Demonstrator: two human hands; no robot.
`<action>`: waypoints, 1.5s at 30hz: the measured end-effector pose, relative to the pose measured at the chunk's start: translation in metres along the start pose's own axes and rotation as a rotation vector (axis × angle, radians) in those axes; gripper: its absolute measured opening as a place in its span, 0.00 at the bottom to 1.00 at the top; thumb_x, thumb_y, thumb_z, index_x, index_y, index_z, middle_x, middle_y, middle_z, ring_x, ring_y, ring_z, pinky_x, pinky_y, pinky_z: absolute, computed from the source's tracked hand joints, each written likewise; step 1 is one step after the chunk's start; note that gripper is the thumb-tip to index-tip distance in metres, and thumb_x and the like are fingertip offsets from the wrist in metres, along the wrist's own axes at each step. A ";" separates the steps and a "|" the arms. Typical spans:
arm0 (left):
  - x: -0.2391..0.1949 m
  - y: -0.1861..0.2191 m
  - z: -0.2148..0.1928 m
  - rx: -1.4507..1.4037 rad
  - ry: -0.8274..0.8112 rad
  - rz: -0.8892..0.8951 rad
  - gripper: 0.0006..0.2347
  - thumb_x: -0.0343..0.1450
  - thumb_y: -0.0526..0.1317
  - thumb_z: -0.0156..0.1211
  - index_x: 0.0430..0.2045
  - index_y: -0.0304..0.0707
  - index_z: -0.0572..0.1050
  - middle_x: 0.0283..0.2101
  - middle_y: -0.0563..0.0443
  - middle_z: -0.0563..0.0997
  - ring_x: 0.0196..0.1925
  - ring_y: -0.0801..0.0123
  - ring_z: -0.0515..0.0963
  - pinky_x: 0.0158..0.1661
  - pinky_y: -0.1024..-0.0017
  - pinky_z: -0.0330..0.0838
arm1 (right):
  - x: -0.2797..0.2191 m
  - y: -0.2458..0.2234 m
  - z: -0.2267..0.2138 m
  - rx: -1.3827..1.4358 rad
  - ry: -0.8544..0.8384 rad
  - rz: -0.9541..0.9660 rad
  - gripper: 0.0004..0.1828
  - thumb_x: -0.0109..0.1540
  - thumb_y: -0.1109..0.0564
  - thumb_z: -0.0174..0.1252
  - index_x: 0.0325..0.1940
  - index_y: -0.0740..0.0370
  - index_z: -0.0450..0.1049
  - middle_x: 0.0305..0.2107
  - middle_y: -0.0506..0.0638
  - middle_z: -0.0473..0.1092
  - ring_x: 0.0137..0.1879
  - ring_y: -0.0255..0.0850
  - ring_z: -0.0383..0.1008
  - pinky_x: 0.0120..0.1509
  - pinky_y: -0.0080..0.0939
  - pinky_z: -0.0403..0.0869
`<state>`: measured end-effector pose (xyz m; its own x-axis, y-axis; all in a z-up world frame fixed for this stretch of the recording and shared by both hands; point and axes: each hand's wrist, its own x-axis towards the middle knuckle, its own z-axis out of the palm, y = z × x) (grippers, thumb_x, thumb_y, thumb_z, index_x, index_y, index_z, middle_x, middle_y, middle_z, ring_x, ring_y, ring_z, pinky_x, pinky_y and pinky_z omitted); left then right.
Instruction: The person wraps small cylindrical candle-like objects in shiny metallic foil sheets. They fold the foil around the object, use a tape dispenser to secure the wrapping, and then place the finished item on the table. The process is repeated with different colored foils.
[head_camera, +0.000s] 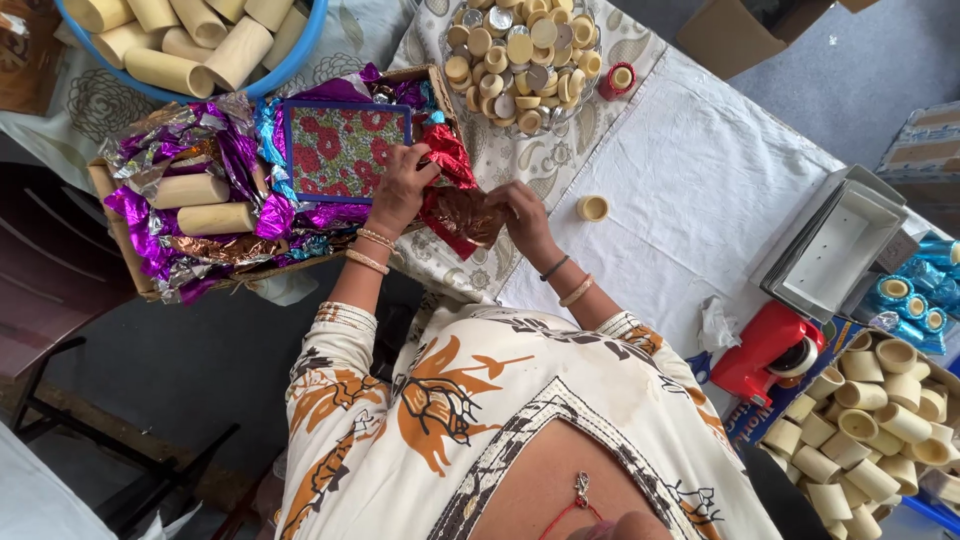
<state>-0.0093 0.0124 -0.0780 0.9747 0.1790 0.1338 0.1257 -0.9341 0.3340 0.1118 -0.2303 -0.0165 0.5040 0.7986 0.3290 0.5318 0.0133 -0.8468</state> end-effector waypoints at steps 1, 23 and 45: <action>-0.001 0.008 -0.008 -0.001 -0.003 -0.002 0.21 0.66 0.17 0.56 0.48 0.42 0.79 0.62 0.49 0.69 0.65 0.54 0.67 0.56 0.65 0.78 | -0.003 0.007 0.006 0.002 -0.001 0.003 0.15 0.57 0.73 0.61 0.45 0.61 0.74 0.42 0.54 0.72 0.48 0.51 0.77 0.51 0.44 0.76; 0.004 0.013 -0.022 -0.482 0.038 -0.085 0.26 0.62 0.24 0.68 0.56 0.34 0.70 0.63 0.46 0.70 0.65 0.49 0.72 0.62 0.63 0.73 | -0.017 0.048 -0.008 0.553 0.080 0.446 0.12 0.68 0.74 0.49 0.51 0.65 0.72 0.44 0.44 0.72 0.51 0.31 0.72 0.57 0.31 0.73; -0.005 -0.027 0.036 -0.598 0.573 -0.160 0.08 0.62 0.20 0.59 0.27 0.30 0.77 0.34 0.45 0.81 0.41 0.58 0.80 0.54 0.55 0.71 | -0.081 0.080 -0.035 0.841 0.297 0.494 0.10 0.70 0.67 0.51 0.56 0.63 0.71 0.46 0.46 0.72 0.53 0.34 0.73 0.60 0.36 0.72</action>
<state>-0.0107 0.0261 -0.1213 0.6886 0.5748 0.4420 -0.0223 -0.5925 0.8053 0.1375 -0.3151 -0.0956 0.7470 0.6491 -0.1438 -0.3744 0.2321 -0.8977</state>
